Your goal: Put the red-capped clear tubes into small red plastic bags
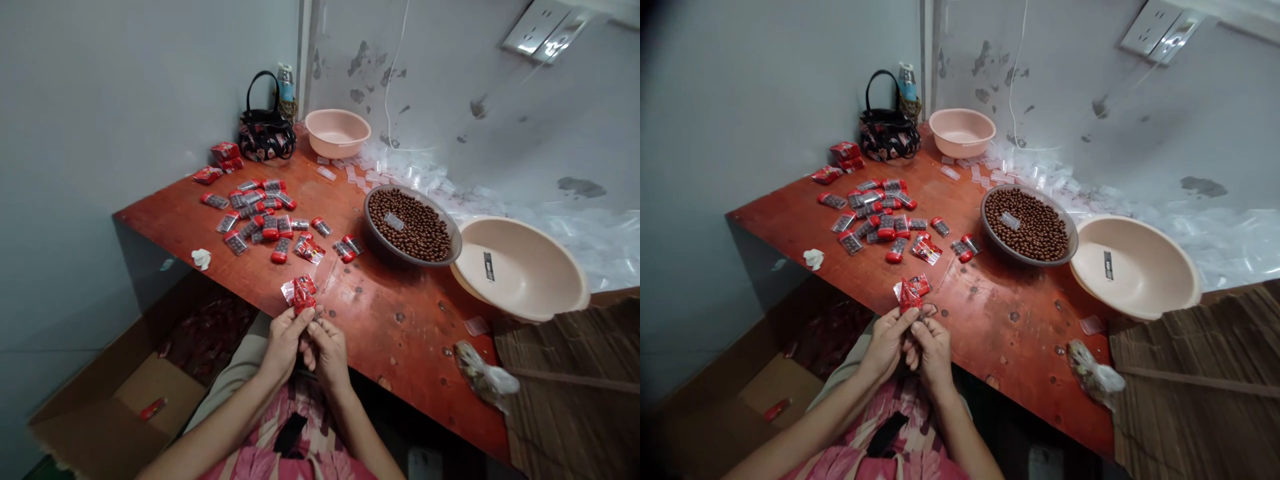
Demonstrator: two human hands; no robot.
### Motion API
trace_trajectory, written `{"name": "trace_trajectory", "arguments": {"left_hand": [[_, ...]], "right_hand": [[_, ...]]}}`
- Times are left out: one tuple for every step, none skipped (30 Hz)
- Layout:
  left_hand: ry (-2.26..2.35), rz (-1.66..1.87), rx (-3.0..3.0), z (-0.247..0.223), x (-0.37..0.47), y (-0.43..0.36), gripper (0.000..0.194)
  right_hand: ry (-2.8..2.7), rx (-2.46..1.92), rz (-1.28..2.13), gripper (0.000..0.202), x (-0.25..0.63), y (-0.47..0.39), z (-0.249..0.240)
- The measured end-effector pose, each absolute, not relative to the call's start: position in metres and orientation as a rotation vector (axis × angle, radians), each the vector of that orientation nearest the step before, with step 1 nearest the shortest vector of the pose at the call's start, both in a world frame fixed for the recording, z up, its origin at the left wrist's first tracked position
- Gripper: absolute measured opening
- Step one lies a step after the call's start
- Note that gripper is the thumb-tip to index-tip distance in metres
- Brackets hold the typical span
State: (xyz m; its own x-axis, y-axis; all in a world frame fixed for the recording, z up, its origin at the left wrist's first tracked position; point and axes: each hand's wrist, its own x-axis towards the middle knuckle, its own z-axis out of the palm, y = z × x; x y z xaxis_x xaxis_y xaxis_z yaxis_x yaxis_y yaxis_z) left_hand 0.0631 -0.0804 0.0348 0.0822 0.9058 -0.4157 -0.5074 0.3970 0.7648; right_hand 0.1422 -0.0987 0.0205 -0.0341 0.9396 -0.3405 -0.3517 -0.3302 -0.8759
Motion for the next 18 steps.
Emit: {"name": "trace_trajectory", "arguments": {"left_hand": [[1.0, 1.114, 0.497, 0.036, 0.063, -0.081, 0.039], [0.982, 1.11, 0.5, 0.038, 0.063, -0.081, 0.038], [0.953, 1.11, 0.495, 0.039, 0.063, -0.081, 0.036], [0.918, 1.124, 0.483, 0.041, 0.062, -0.08, 0.033], [0.883, 1.149, 0.467, 0.043, 0.06, -0.079, 0.03], [0.856, 1.18, 0.451, 0.045, 0.059, -0.077, 0.027], [0.842, 1.213, 0.44, 0.046, 0.057, -0.075, 0.024], [0.841, 1.237, 0.436, 0.047, 0.056, -0.073, 0.021], [0.849, 1.247, 0.439, 0.047, 0.055, -0.072, 0.019], [0.86, 1.245, 0.446, 0.047, 0.054, -0.07, 0.017], [0.869, 1.239, 0.453, 0.046, 0.053, -0.069, 0.016], [0.877, 1.237, 0.457, 0.046, 0.053, -0.068, 0.015], [0.88, 1.242, 0.459, 0.046, 0.053, -0.067, 0.015], [0.877, 1.255, 0.461, 0.046, 0.053, -0.067, 0.014], [0.868, 1.268, 0.464, 0.046, 0.053, -0.066, 0.014], [0.856, 1.278, 0.469, 0.046, 0.052, -0.065, 0.015], [0.842, 1.277, 0.477, 0.046, 0.052, -0.063, 0.016], [0.83, 1.268, 0.488, 0.046, 0.051, -0.061, 0.018]], "right_hand": [[-0.711, -1.155, 1.614, 0.029, 0.143, -0.097, 0.021], [-0.723, -1.146, 1.619, 0.029, 0.144, -0.095, 0.022], [-0.754, -1.158, 1.599, 0.029, 0.146, -0.094, 0.023], [-0.795, -1.186, 1.556, 0.028, 0.148, -0.093, 0.024], [-0.841, -1.223, 1.501, 0.027, 0.15, -0.093, 0.026], [-0.886, -1.264, 1.443, 0.026, 0.151, -0.093, 0.026], [-0.927, -1.301, 1.395, 0.025, 0.153, -0.093, 0.027], [-0.959, -1.331, 1.364, 0.025, 0.154, -0.094, 0.027], [-0.984, -1.351, 1.35, 0.025, 0.154, -0.095, 0.027], [-1.001, -1.361, 1.348, 0.025, 0.154, -0.096, 0.026], [-1.011, -1.365, 1.348, 0.024, 0.154, -0.097, 0.026], [-1.018, -1.365, 1.344, 0.024, 0.153, -0.098, 0.025], [-1.028, -1.365, 1.33, 0.023, 0.153, -0.098, 0.025], [-1.043, -1.366, 1.308, 0.021, 0.152, -0.098, 0.026], [-1.064, -1.366, 1.284, 0.02, 0.152, -0.098, 0.026], [-1.088, -1.361, 1.269, 0.019, 0.153, -0.098, 0.027], [-1.109, -1.352, 1.263, 0.018, 0.153, -0.097, 0.027], [-1.127, -1.341, 1.271, 0.018, 0.154, -0.096, 0.028]]}}
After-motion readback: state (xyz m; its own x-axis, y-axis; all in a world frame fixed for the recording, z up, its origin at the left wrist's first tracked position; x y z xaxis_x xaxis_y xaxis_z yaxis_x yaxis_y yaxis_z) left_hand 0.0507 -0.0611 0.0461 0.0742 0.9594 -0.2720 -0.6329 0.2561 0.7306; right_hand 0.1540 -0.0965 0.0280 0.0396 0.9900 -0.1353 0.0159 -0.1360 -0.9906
